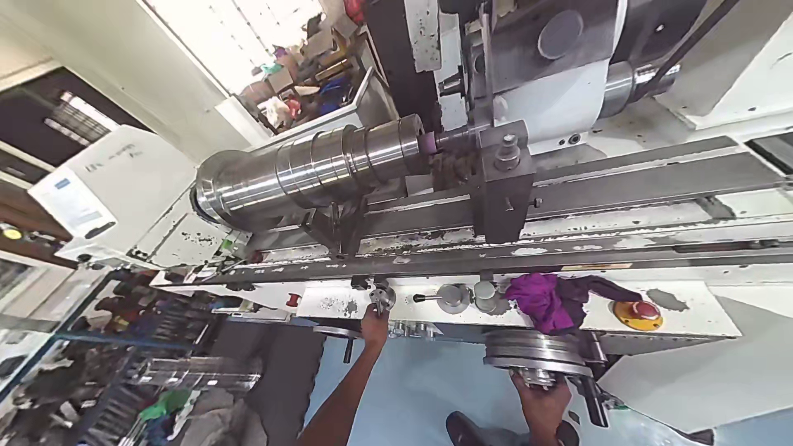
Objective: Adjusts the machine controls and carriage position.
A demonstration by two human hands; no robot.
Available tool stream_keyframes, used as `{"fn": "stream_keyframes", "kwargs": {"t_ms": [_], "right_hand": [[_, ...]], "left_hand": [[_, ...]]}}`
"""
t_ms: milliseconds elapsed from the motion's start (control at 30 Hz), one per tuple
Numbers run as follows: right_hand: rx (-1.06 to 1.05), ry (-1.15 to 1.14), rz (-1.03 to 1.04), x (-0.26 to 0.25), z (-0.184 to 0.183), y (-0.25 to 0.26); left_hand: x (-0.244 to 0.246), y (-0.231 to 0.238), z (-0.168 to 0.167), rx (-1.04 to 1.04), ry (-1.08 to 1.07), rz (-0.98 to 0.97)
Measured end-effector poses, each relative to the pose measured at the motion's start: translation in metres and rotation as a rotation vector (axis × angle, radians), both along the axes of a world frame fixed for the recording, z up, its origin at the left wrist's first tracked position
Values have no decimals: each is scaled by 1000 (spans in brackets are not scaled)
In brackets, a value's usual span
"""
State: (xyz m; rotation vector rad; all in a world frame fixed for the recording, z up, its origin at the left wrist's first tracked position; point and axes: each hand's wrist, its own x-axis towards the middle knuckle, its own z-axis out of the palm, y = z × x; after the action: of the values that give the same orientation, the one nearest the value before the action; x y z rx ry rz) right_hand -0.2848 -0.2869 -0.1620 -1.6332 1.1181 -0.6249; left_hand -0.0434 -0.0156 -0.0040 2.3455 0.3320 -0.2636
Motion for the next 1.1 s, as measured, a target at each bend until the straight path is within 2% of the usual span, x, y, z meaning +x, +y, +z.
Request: {"fn": "stream_keyframes", "kwargs": {"t_ms": [67,233,433,533,733,1100], "right_hand": [[72,-63,-13,-4,1,-2],[307,0,-3,-13,-2,-13],[735,-186,-96,-14,-11,-16],[866,-231,-109,-13,-12,-17],[985,-271,-122,-12,-16,-14],[1073,-299,-138,-8,-16,-11]], "left_hand": [[1,-3,-5,-32,12,21],[1,-3,-7,-66,15,51],[10,16,-5,0,59,-47],[14,24,-2,51,73,-111],[26,44,-1,119,72,-270],[32,53,8,196,75,-389]]}}
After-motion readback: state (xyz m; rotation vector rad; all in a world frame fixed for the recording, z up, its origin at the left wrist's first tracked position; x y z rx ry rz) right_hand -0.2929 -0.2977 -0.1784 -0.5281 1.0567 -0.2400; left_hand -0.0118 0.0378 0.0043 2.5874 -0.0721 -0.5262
